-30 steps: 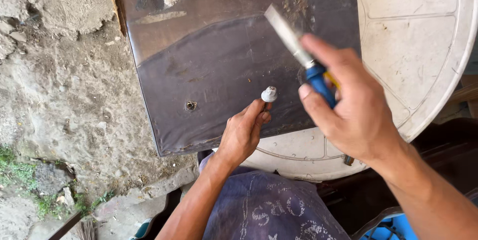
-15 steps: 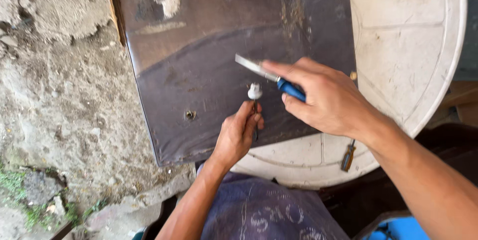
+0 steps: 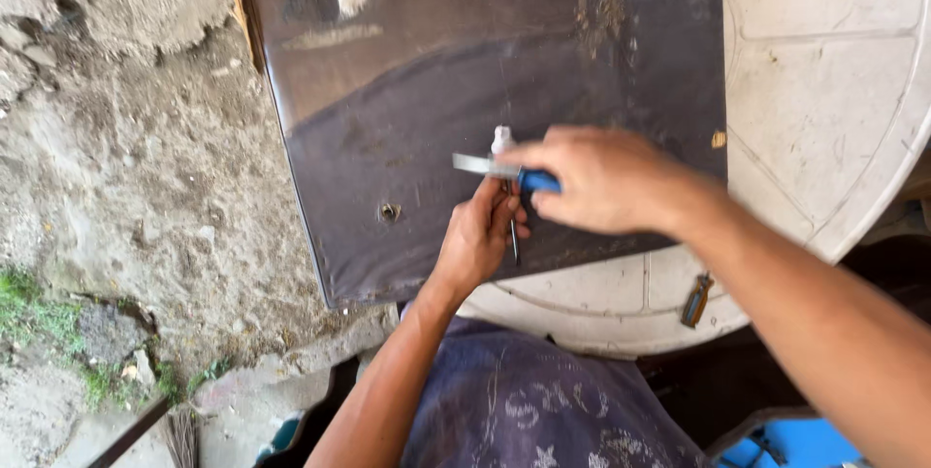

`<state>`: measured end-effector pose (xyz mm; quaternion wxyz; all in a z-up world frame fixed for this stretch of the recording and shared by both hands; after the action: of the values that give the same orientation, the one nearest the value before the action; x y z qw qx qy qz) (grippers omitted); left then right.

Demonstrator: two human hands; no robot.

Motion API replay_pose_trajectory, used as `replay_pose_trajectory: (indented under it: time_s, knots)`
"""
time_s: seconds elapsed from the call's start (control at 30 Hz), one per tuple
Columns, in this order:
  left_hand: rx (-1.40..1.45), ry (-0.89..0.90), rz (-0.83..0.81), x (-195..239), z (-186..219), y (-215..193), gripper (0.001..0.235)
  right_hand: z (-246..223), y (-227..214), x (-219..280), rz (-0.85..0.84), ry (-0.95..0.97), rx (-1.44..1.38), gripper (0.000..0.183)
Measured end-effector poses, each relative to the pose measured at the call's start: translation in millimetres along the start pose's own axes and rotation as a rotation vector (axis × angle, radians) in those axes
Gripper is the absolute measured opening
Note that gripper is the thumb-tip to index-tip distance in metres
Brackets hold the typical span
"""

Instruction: The person uses pliers and a screwdriver to remove staples and fasteners from the underside of a dark upholstered panel resting on a white plastic table. The person then flips the panel to show the other side.

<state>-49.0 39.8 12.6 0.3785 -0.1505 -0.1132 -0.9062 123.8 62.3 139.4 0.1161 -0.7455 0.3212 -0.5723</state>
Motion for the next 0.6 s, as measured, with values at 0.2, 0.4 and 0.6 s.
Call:
replay_pose_trajectory:
  time_s: [0.2,0.4,0.6]
  knots:
    - [0.012,-0.006,0.019,-10.2,-2.6,-2.2,0.014,15.5,34.0,-14.5,0.540,-0.360,-0.480,0.061]
    - [-0.057,0.058,0.020,-6.3,-0.3,-0.9,0.013,28.4,38.2,-10.4,0.540,-0.359,-0.509,0.061]
    - [-0.225,0.163,-0.009,6.9,12.8,3.4,0.013,35.8,39.6,1.9,0.499,-0.232,-0.530,0.061]
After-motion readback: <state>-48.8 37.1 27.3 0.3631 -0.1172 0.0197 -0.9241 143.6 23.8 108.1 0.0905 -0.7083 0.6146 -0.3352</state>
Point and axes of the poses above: each hand's wrist, its own x-axis away from the middle knuckle, its own y-axis out of the palm, z = x × y, the point moved 1 cm from there along -x, towards the middle knuckle, and after that the axes turned 6 degrees about -z, right-handed, at the moved point
